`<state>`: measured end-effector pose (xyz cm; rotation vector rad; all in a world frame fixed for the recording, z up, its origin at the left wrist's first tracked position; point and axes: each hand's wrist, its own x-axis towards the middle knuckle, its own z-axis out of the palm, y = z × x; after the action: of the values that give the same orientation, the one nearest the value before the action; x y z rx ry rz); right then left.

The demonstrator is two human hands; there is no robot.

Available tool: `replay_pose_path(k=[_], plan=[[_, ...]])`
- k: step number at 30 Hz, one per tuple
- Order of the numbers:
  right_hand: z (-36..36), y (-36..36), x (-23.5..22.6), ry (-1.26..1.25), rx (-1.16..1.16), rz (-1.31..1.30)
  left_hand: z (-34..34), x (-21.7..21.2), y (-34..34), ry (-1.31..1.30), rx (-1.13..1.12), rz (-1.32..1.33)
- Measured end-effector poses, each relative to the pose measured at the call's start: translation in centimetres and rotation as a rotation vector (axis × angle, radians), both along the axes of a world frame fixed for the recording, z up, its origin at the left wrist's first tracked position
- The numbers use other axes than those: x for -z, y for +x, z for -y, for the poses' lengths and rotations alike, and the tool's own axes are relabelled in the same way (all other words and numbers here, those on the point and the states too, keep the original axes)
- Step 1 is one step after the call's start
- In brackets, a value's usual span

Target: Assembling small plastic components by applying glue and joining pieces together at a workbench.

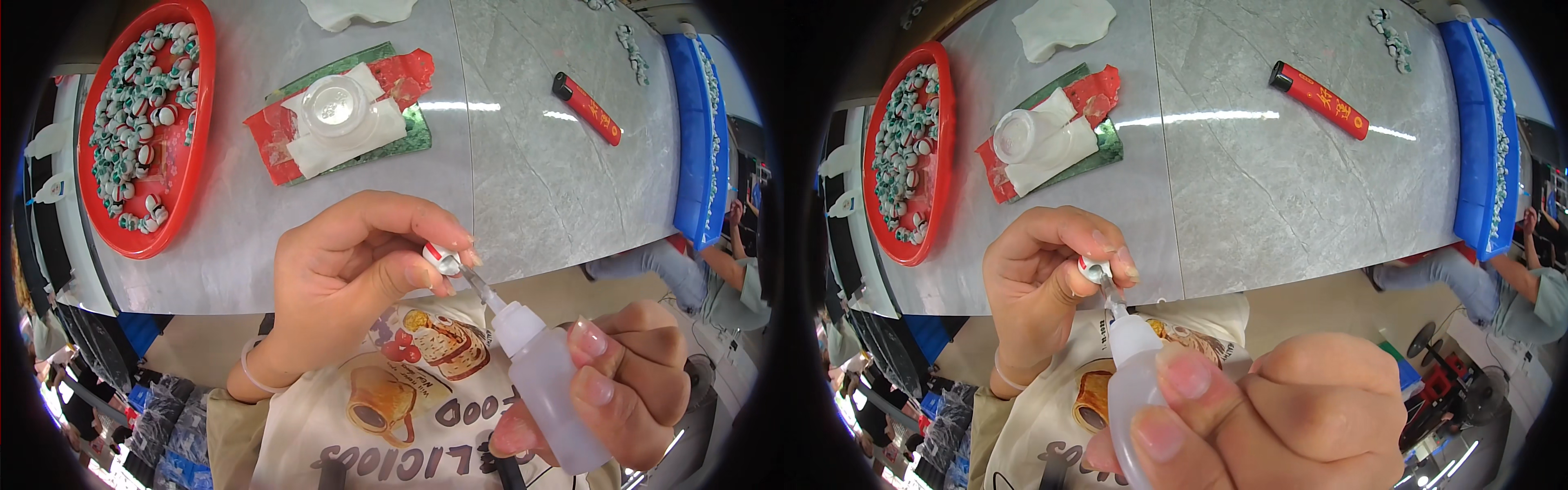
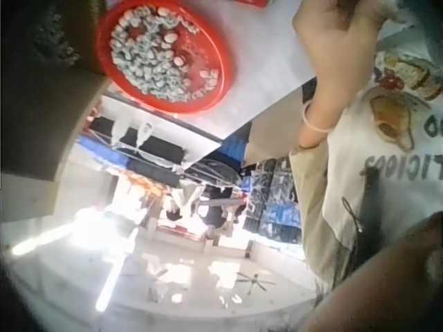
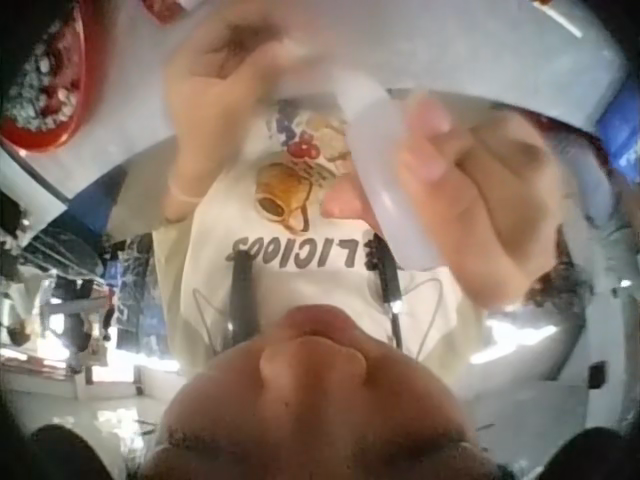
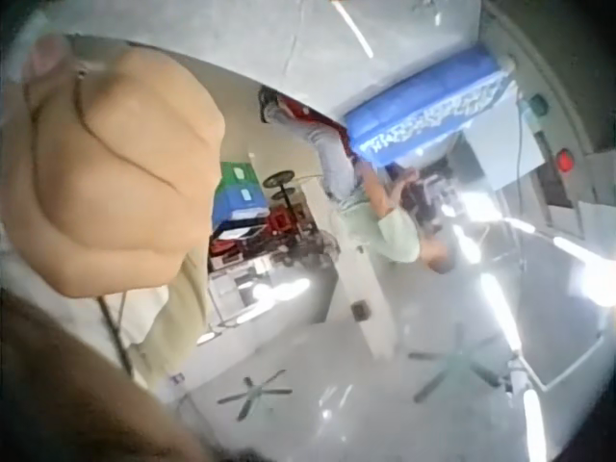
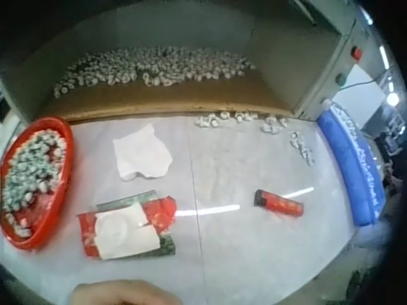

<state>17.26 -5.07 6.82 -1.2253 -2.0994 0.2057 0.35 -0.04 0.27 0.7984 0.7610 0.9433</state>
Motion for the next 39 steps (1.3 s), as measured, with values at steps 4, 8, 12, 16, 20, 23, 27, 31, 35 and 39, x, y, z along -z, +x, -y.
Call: replay_pose_path(k=[4, 8, 12, 16, 20, 23, 27, 31, 35, 39], plan=[[-0.6, 0.4, -0.5, -0.095, -0.094, 0.016, -0.1, -0.3, -0.1, -0.035, 0.019, 0.006], [-0.5, 0.5, 0.1, -0.060, -0.077, -0.056, 0.0, -0.1, -0.1, -0.030, 0.024, 0.014], [-0.3, 0.3, 0.0, -0.024, -0.040, -0.028, 0.0, 0.1, 0.1, 0.023, -0.007, -0.008], [-0.5, 0.5, -1.0, -0.158, -0.089, 0.034, 0.0, -0.3, -0.1, -0.031, 0.011, -0.011], [-0.5, 0.6, -0.7, -0.143, -0.071, -0.010, 0.0, 0.0, 0.0, -0.011, 0.013, 0.004], [-0.2, 0.7, -0.4, -0.096, -0.041, 0.009, 0.1, 0.1, 0.0, 0.017, -0.004, -0.009], [-0.5, 0.8, -0.2, -0.117, -0.056, -0.013, 0.0, -0.3, 0.0, -0.022, 0.014, -0.005], [-0.8, 1.1, -0.1, -0.121, -0.059, -0.027, -0.1, -0.2, 0.0, -0.025, 0.003, -0.008], [-0.4, 0.8, 0.5, -0.058, -0.030, -0.050, 0.0, 0.0, -0.1, -0.020, -0.002, -0.008], [-0.9, 1.1, 0.0, -0.112, 0.008, -0.074, -0.2, -0.1, -0.2, -0.027, -0.005, -0.011]])
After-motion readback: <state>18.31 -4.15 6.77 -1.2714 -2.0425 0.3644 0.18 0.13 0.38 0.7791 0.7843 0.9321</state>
